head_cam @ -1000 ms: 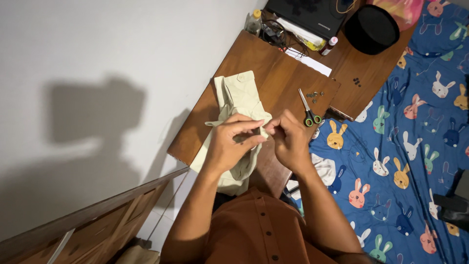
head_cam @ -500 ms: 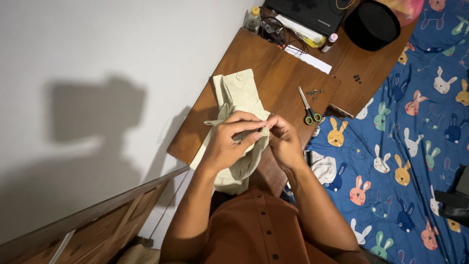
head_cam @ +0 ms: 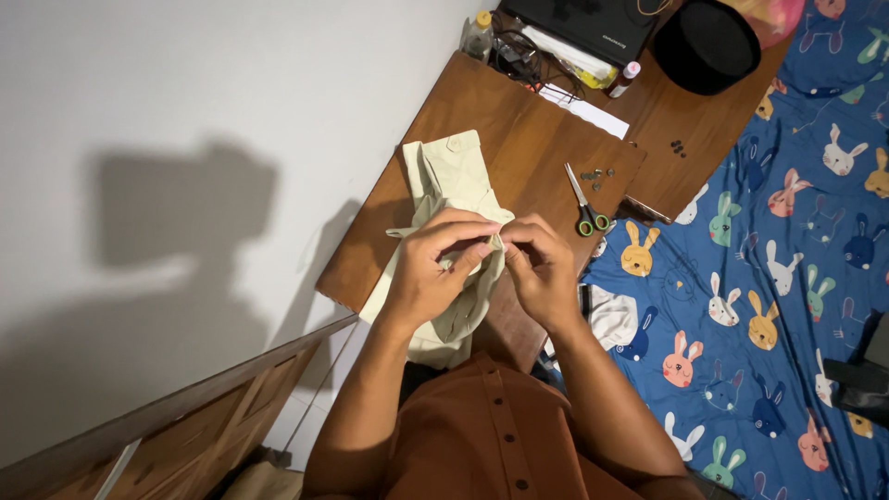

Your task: The person sits at a small wooden table in a bedroom and hand-sews a light-colored button-up shirt using a needle and thread. They repeatedly push the needle through the fabric, pull the thread taut, and work on the shirt's placket area, with scissors and spare buttons resting on the table.

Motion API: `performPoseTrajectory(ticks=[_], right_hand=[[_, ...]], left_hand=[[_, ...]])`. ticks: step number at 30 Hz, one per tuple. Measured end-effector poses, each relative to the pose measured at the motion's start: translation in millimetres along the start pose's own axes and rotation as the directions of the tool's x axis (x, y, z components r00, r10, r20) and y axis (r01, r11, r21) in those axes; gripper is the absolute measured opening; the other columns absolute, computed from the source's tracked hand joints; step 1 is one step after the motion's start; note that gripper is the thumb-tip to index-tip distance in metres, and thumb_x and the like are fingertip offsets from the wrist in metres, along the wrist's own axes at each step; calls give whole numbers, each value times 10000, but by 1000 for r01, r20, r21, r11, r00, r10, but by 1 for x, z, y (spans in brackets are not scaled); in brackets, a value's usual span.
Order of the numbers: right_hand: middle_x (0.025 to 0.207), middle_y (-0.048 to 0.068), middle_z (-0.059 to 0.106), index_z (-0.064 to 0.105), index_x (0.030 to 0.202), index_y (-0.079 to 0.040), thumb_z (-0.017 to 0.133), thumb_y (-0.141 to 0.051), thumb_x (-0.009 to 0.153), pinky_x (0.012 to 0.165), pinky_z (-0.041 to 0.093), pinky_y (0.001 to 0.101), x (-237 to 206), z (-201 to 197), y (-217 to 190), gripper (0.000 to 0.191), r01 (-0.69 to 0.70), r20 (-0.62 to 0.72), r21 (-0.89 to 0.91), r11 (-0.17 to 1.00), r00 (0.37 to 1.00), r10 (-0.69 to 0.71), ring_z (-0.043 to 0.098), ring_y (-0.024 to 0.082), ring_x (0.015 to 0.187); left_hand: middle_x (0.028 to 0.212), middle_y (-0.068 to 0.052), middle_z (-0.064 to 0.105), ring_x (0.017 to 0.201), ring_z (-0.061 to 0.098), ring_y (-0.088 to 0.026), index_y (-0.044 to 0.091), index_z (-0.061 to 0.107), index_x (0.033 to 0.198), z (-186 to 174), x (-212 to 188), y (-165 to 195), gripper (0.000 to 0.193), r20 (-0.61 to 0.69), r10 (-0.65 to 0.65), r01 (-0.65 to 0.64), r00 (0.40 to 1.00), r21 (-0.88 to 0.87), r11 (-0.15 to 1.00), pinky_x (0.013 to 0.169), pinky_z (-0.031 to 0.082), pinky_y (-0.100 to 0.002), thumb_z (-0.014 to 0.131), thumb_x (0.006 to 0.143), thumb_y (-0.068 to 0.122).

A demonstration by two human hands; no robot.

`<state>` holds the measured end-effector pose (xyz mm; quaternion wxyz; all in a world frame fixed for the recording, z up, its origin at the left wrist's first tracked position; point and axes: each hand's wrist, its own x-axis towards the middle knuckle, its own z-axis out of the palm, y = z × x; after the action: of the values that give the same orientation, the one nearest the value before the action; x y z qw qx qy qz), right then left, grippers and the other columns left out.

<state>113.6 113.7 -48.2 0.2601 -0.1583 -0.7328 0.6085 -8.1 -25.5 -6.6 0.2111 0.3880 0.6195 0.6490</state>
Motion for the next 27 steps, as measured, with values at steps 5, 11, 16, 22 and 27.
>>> performPoseTrajectory(ticks=[5, 11, 16, 22, 27], right_hand=[[1027, 66, 665, 701, 1031, 24, 671, 87, 956, 791, 508, 236, 1, 4, -6, 102, 64, -44, -4, 998, 997, -64, 640, 130, 942], [1052, 74, 686, 728, 1071, 23, 674, 97, 939, 788, 516, 237, -2, 7, -7, 161, -6, -37, -7, 1000, 999, 6, 656, 138, 957], [1053, 76, 699, 738, 1068, 31, 673, 116, 934, 806, 522, 242, -5, 11, 1, 172, 6, -69, 53, 999, 998, -2, 660, 142, 962], [1068, 86, 696, 735, 1064, 46, 672, 113, 948, 840, 525, 252, -8, 17, 9, 148, 11, -97, 114, 993, 995, 0, 657, 147, 981], [1087, 88, 686, 711, 1077, 49, 677, 87, 971, 872, 536, 257, -10, 26, 13, 117, 29, -144, 230, 973, 990, 5, 654, 141, 992]], left_hand=[[1152, -75, 676, 1007, 709, -151, 18, 733, 1136, 4, 0, -1, 169, -50, 11, -12, 999, -18, 1000, 858, 604, -269, 710, 968, 16], [1169, -79, 672, 1073, 698, -186, 20, 721, 1111, 3, 3, 0, 135, -78, 33, -30, 996, 42, 999, 896, 596, -302, 706, 986, 68], [1244, -99, 652, 1176, 660, -248, 21, 663, 1119, 2, 6, 2, 130, -28, 102, -97, 994, 140, 985, 983, 551, -349, 672, 1011, 91], [1161, -84, 638, 1112, 651, -219, 27, 626, 1141, 3, 6, -8, 159, 11, 85, -85, 996, 86, 993, 962, 539, -335, 652, 1033, 140], [1102, -68, 634, 1030, 652, -189, 29, 632, 1111, 9, 3, -20, 174, -43, 34, -34, 998, -8, 999, 930, 533, -309, 657, 1043, 187]])
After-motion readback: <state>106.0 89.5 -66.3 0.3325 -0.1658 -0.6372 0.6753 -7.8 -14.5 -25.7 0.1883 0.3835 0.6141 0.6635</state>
